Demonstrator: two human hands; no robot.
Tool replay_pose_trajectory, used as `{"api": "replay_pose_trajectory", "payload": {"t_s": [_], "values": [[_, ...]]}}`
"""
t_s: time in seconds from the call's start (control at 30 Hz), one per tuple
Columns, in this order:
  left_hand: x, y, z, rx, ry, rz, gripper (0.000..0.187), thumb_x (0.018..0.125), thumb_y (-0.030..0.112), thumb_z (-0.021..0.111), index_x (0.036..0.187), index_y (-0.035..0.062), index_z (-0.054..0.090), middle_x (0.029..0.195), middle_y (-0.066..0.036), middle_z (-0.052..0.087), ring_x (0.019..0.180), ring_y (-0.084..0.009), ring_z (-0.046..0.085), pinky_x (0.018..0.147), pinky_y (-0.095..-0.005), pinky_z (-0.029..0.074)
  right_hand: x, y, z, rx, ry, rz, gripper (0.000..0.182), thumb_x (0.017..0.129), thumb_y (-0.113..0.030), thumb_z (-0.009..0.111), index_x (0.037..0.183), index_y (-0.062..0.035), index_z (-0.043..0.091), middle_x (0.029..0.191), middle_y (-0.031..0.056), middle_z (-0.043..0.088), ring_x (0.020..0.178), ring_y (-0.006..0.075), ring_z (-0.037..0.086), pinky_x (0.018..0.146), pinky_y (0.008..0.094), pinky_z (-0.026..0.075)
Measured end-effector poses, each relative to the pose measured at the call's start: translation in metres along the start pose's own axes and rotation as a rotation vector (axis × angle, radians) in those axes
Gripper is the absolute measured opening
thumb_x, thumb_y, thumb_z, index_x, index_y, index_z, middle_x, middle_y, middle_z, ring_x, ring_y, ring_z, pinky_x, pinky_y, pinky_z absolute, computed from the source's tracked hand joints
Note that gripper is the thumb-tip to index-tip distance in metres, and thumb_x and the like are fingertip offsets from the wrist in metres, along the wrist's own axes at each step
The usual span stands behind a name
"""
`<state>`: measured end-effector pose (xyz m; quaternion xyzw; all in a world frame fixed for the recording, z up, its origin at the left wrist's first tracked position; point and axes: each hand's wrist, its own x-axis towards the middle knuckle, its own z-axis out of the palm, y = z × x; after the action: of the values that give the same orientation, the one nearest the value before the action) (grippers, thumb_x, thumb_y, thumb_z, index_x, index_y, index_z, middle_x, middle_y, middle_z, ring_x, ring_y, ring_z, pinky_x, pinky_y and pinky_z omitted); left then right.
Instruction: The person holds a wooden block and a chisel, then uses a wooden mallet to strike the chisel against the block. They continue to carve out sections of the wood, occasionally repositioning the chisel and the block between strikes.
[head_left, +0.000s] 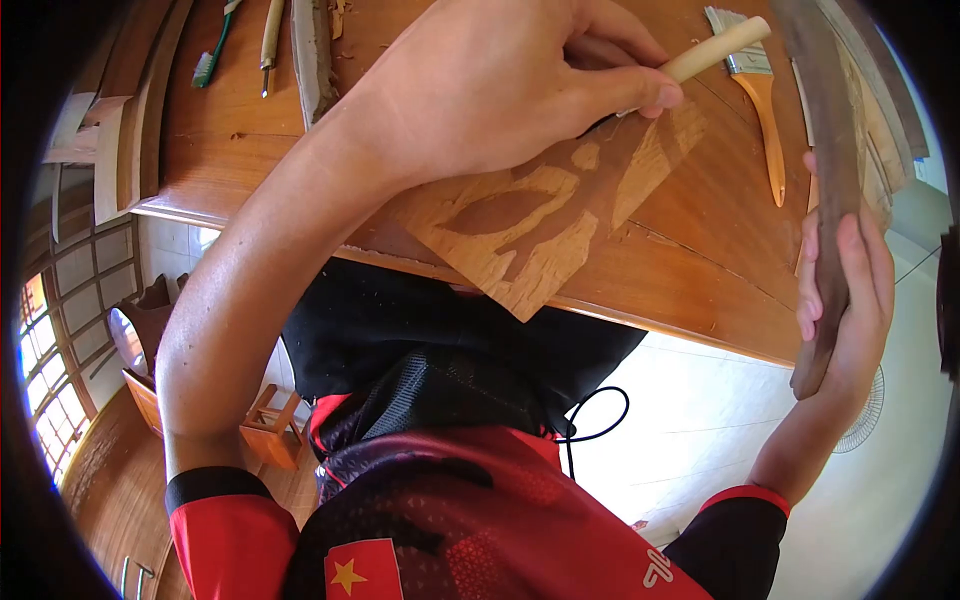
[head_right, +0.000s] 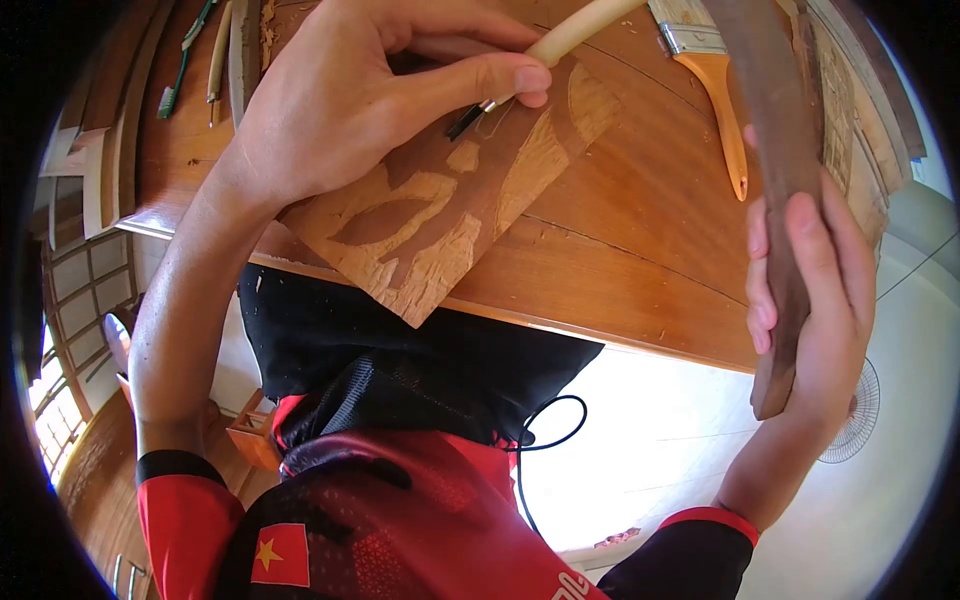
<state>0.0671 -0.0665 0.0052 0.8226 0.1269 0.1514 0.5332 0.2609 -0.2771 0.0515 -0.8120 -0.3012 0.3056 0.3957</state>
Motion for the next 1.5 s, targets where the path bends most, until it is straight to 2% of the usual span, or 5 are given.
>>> {"api": "replay_pose_trajectory", "payload": {"t_s": [0.27, 0.77, 1.3, 1.4, 1.5], "values": [[0.007, -0.017, -0.009, -0.233, -0.088, 0.004, 0.024, 0.099, 0.014, 0.070, 0.114, -0.0038, 0.076, 0.092, -0.016, 0.075, 0.064, -0.0157, 0.071, 0.058, -0.0285, 0.057, 0.002, 0.011, -0.005, 0.158, -0.056, 0.065, 0.051, 0.109, -0.033, 0.051, 0.146, 0.0020, 0.050, 0.087, 0.0046, 0.055, 0.049, 0.0051, 0.044, 0.039, 0.0200, 0.035], [0.004, -0.022, 0.005, 0.216, 0.069, 0.206, 0.027, 0.096, 0.018, 0.072, 0.112, -0.0028, 0.077, 0.091, -0.020, 0.075, 0.076, -0.0274, 0.072, 0.070, -0.0377, 0.057, -0.001, 0.021, 0.000, 0.151, -0.026, 0.058, 0.048, 0.110, -0.032, 0.049, 0.146, -0.0005, 0.052, 0.087, 0.0047, 0.055, 0.049, 0.0053, 0.043, 0.040, 0.0204, 0.036], [0.005, -0.019, -0.003, 0.056, 0.022, 0.147, 0.025, 0.094, 0.015, 0.070, 0.110, -0.0029, 0.077, 0.094, -0.024, 0.075, 0.081, -0.0315, 0.072, 0.075, -0.0397, 0.058, 0.019, 0.020, -0.009, 0.029, -0.137, 0.122, 0.050, 0.108, -0.033, 0.053, 0.147, -0.0010, 0.051, 0.089, 0.0028, 0.056, 0.051, 0.0041, 0.045, 0.040, 0.0191, 0.036], [0.003, -0.026, 0.006, 0.179, 0.075, 0.177, 0.024, 0.094, 0.015, 0.070, 0.110, -0.0024, 0.078, 0.094, -0.024, 0.075, 0.081, -0.0316, 0.072, 0.076, -0.0397, 0.057, 0.026, 0.019, -0.010, 0.141, -0.126, 0.002, 0.051, 0.108, -0.034, 0.054, 0.147, -0.0015, 0.051, 0.090, 0.0021, 0.055, 0.051, 0.0032, 0.044, 0.040, 0.0184, 0.035], [0.005, -0.032, 0.011, 0.204, 0.109, 0.206, 0.024, 0.094, 0.014, 0.070, 0.109, -0.0022, 0.078, 0.094, -0.024, 0.075, 0.082, -0.0315, 0.072, 0.076, -0.0398, 0.058, 0.026, 0.014, -0.009, 0.022, -0.127, 0.077, 0.050, 0.109, -0.035, 0.053, 0.145, -0.0015, 0.053, 0.090, 0.0015, 0.055, 0.052, 0.0022, 0.044, 0.039, 0.0180, 0.035]]}}
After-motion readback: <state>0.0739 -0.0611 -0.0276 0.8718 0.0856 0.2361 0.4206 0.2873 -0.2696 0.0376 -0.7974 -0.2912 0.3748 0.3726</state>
